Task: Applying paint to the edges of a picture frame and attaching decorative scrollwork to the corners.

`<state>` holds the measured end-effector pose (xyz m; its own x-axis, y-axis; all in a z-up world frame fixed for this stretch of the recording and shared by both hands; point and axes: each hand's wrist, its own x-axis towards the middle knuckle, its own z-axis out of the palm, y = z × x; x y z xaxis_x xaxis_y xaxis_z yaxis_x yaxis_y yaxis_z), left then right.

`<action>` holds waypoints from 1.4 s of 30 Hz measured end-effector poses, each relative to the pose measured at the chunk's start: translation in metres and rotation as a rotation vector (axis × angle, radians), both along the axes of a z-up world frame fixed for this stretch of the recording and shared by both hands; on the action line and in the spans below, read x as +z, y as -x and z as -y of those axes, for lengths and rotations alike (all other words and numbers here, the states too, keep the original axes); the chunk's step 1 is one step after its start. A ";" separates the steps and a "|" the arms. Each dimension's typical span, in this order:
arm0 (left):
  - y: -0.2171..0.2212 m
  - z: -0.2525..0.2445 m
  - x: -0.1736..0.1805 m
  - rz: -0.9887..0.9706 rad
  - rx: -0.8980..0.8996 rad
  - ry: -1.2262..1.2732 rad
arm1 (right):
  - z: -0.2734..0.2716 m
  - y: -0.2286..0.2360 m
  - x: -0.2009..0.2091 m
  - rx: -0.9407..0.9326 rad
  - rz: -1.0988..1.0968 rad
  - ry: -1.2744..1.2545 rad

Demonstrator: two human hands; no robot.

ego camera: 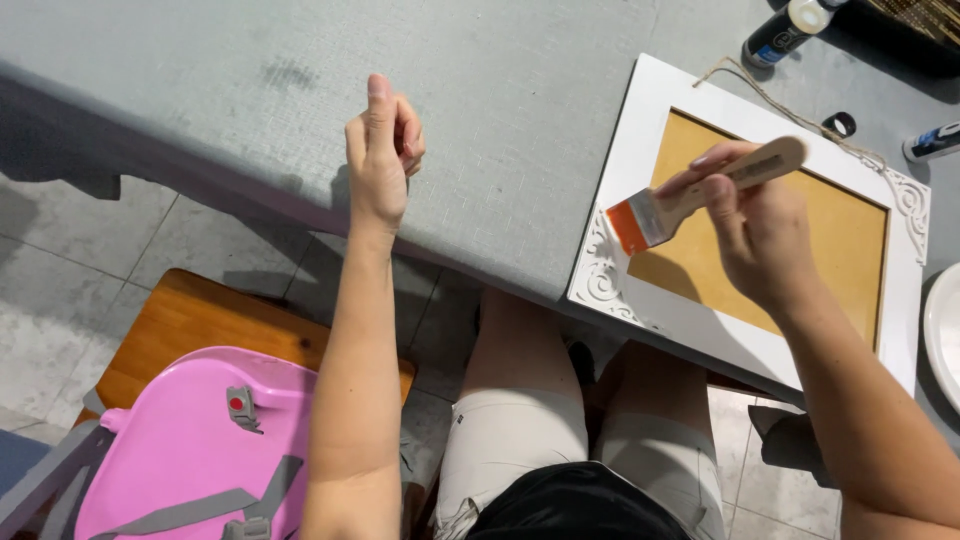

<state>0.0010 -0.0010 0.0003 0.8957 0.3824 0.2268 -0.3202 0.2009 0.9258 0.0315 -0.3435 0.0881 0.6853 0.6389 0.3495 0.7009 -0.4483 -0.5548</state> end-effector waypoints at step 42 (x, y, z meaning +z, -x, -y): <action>0.000 0.003 0.001 -0.022 0.033 -0.013 | 0.027 0.024 0.022 -0.054 -0.125 0.202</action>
<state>0.0009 -0.0041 0.0011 0.8877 0.4087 0.2120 -0.3056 0.1786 0.9353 0.0078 -0.3703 0.1105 0.7502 0.6484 0.1292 0.6046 -0.5937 -0.5310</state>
